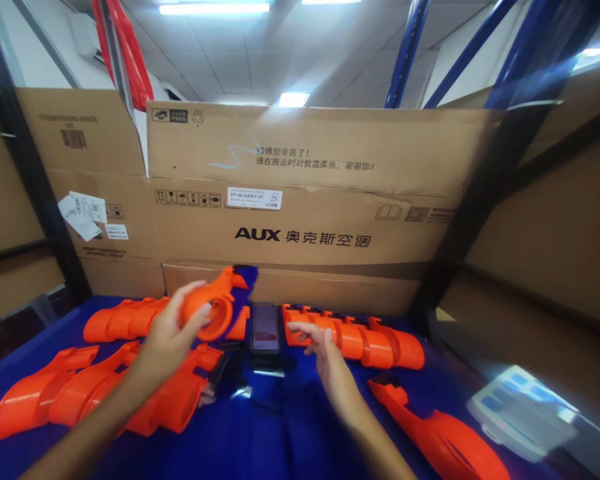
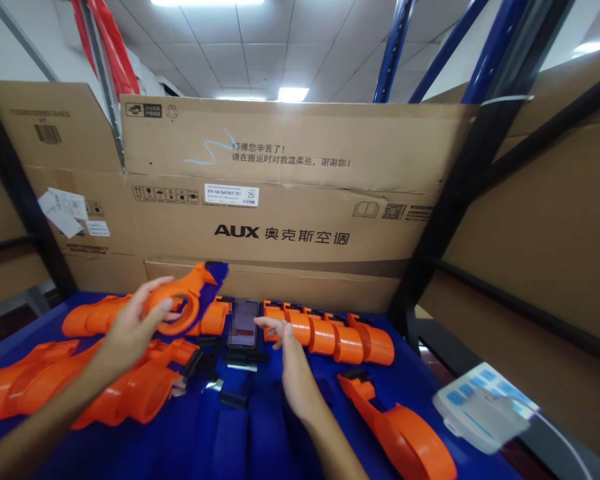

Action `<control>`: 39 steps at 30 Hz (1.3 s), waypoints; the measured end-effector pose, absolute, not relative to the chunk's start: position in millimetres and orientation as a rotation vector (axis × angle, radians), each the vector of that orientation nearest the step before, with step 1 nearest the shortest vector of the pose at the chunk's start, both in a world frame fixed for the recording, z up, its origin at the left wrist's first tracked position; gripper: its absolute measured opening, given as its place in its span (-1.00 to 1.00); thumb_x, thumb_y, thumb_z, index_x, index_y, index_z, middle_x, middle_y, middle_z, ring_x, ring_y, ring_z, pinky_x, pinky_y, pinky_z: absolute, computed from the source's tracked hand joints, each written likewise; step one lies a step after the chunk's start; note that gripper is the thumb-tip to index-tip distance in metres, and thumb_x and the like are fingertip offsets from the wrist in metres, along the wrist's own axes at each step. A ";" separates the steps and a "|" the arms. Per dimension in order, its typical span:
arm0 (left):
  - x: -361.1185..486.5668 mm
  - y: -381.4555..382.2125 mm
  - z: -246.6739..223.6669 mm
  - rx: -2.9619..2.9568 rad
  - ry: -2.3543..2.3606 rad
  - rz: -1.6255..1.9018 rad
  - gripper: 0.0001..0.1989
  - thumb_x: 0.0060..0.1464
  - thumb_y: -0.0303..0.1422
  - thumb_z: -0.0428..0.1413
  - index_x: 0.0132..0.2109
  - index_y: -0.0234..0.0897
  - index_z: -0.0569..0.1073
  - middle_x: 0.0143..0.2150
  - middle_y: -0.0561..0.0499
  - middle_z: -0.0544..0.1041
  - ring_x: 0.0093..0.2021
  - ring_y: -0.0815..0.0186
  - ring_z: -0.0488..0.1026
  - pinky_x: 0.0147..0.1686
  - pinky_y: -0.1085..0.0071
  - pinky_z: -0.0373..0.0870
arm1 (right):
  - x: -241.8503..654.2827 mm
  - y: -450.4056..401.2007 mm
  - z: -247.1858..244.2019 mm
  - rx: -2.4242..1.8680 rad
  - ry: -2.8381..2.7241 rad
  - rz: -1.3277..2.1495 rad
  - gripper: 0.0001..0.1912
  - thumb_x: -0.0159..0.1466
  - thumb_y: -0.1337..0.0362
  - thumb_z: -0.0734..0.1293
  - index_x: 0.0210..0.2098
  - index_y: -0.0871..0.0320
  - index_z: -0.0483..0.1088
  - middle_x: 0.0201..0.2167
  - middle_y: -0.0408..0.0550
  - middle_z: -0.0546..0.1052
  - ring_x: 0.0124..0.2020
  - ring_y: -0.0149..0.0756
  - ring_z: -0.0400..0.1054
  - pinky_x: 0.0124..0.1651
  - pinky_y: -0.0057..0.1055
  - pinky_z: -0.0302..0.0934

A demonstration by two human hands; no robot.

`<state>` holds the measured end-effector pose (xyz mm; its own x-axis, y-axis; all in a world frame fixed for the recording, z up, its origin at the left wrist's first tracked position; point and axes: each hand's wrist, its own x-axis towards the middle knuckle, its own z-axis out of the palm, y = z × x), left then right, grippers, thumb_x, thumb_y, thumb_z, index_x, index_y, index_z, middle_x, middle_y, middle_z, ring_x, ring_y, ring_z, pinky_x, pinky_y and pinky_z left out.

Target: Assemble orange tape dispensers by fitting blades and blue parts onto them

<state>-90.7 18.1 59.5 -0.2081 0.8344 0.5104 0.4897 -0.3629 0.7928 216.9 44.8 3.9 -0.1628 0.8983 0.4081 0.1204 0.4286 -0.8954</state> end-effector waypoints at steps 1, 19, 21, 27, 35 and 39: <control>-111.0 26.3 66.3 1.827 1.709 1.516 -0.45 0.25 0.01 0.07 0.27 -0.14 0.39 0.11 -0.09 0.61 0.08 0.03 0.58 0.06 0.15 0.50 | 217.2 45.5 4.9 -0.936 -1.586 0.872 -0.23 0.47 -0.21 -0.15 0.11 0.00 0.52 0.13 -0.02 0.56 0.13 -0.04 0.39 0.14 -0.08 0.27; -145.4 88.4 12.9 2.184 2.190 0.687 -0.51 0.29 -0.08 -0.06 0.15 -0.34 0.40 0.11 -0.36 0.53 0.08 -0.14 0.53 0.05 0.05 0.37 | 216.1 40.4 20.4 -0.878 -1.608 0.949 -0.15 0.41 -0.31 -0.13 -0.28 0.08 0.59 -0.25 0.03 0.64 -0.13 -0.03 0.46 -0.15 -0.18 0.26; -143.9 88.6 6.4 2.193 2.181 0.650 -0.50 0.29 -0.10 -0.07 0.18 -0.35 0.39 0.12 -0.38 0.51 0.06 -0.16 0.53 0.03 0.01 0.37 | 215.7 38.9 21.9 -0.878 -1.617 0.950 -0.14 0.41 -0.30 -0.13 -0.28 0.08 0.60 -0.25 0.03 0.64 -0.14 -0.03 0.46 -0.15 -0.18 0.25; -151.4 89.3 0.0 2.246 2.106 0.637 -0.39 0.29 -0.09 -0.09 0.32 -0.39 0.32 0.27 -0.42 0.44 0.27 -0.16 0.40 0.16 0.01 0.32 | 216.4 40.2 21.0 -0.848 -1.613 0.959 -0.11 0.40 -0.32 -0.16 -0.28 0.08 0.60 -0.30 0.04 0.64 -0.23 -0.07 0.45 -0.19 -0.19 0.26; -202.9 80.7 49.5 2.437 1.911 0.553 -0.33 0.10 -0.27 0.09 0.37 -0.28 0.32 0.38 -0.21 0.38 0.36 -0.11 0.26 0.33 -0.04 0.09 | 218.5 38.5 24.0 -0.826 -1.566 0.957 -0.14 0.44 -0.27 -0.14 -0.33 0.08 0.60 -0.41 0.00 0.61 -0.30 -0.12 0.43 -0.19 -0.21 0.25; -222.7 71.9 48.4 2.482 1.772 0.464 -0.29 -0.10 -0.41 0.17 0.28 -0.19 0.44 0.29 -0.08 0.50 0.29 -0.12 0.36 0.28 -0.05 0.18 | 218.6 37.4 25.3 -0.844 -1.532 0.979 -0.15 0.45 -0.26 -0.14 -0.35 0.08 0.59 -0.43 0.00 0.61 -0.26 -0.09 0.46 -0.18 -0.20 0.24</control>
